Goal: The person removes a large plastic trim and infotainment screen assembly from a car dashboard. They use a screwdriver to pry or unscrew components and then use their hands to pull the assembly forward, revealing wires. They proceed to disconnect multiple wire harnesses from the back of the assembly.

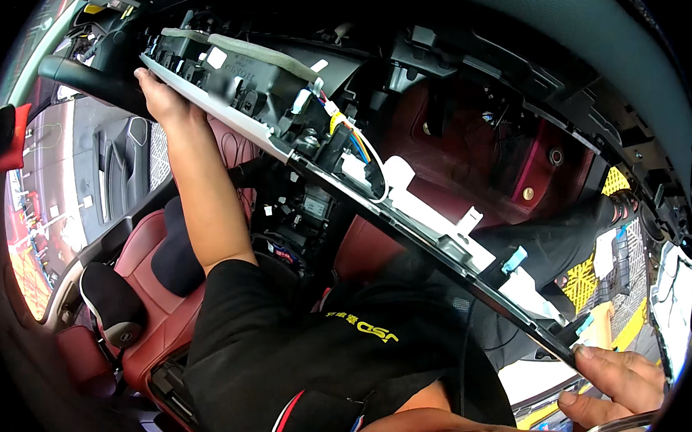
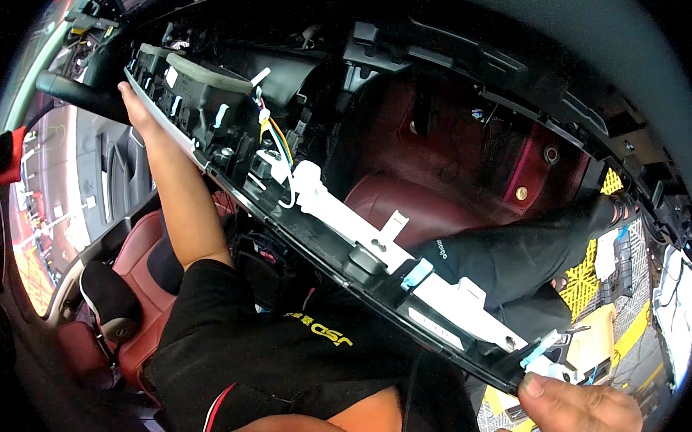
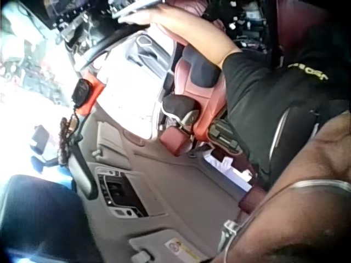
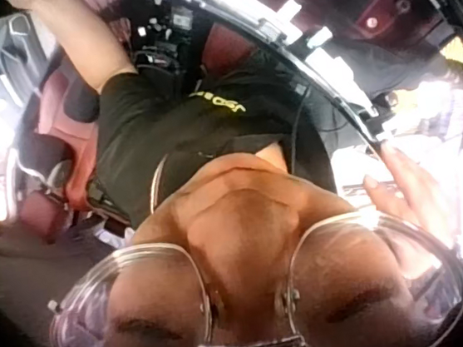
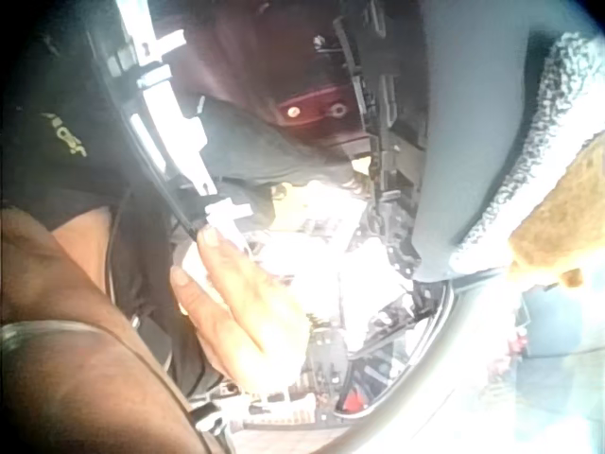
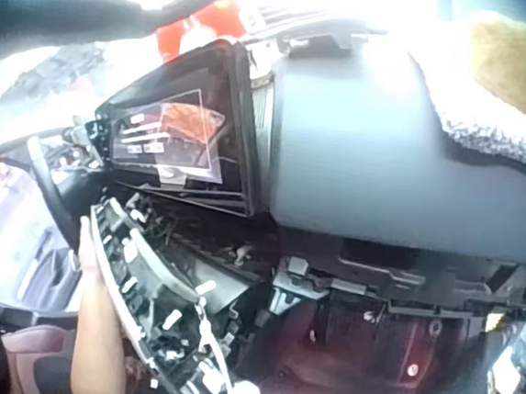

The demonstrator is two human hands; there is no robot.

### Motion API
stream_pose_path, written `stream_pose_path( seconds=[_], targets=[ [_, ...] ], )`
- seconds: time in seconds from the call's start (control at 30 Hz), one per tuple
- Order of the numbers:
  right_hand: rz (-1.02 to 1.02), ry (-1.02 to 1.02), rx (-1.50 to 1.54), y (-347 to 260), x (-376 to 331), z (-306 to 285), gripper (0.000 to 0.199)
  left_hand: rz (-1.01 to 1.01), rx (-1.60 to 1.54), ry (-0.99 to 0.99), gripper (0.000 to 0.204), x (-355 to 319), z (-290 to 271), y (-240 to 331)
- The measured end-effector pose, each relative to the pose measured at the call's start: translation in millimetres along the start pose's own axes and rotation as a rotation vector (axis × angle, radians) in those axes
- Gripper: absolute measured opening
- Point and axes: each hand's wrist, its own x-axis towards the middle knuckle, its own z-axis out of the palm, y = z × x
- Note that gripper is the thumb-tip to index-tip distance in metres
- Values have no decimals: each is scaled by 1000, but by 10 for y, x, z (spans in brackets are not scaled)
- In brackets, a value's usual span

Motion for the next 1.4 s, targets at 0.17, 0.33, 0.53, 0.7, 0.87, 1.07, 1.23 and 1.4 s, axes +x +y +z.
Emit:
stream_pose_path(
  seconds=[0.17, 0.33, 0.53, 0.7, 0.87, 1.07, 1.23, 1.4],
  targets=[
    [35, -71, 82, 25, 32, -125, 26, 103, 95, -34, 65, -214, 234, 122],
    [-45, -19, 87, 77, 97, -130, 27, 87, 44, -100, 65, -114, 95, 106],
    [53, 33, 120, 53, 149, -85, 28, -110, -225, -191, 57, 259, -236, -22],
    [122, -47, 74, 25, 70, -88, 33, -201, -249, -212, 48, 269, -199, 24],
    [-9, 130, -10, -10, 108, 67, 29, -192, -220, -169, 48, 294, -194, 20],
    [97, 309, 80, 25, 164, 281, 45, -194, -217, -198, 50, 307, -221, 1],
    [104, 275, 84, 104, 228, 282, 46, -190, -225, -207, 48, 322, -219, -13],
    [49, 182, 43, 116, 338, 118, 45, -181, -236, -272, 45, 363, -242, -3]
  ],
)
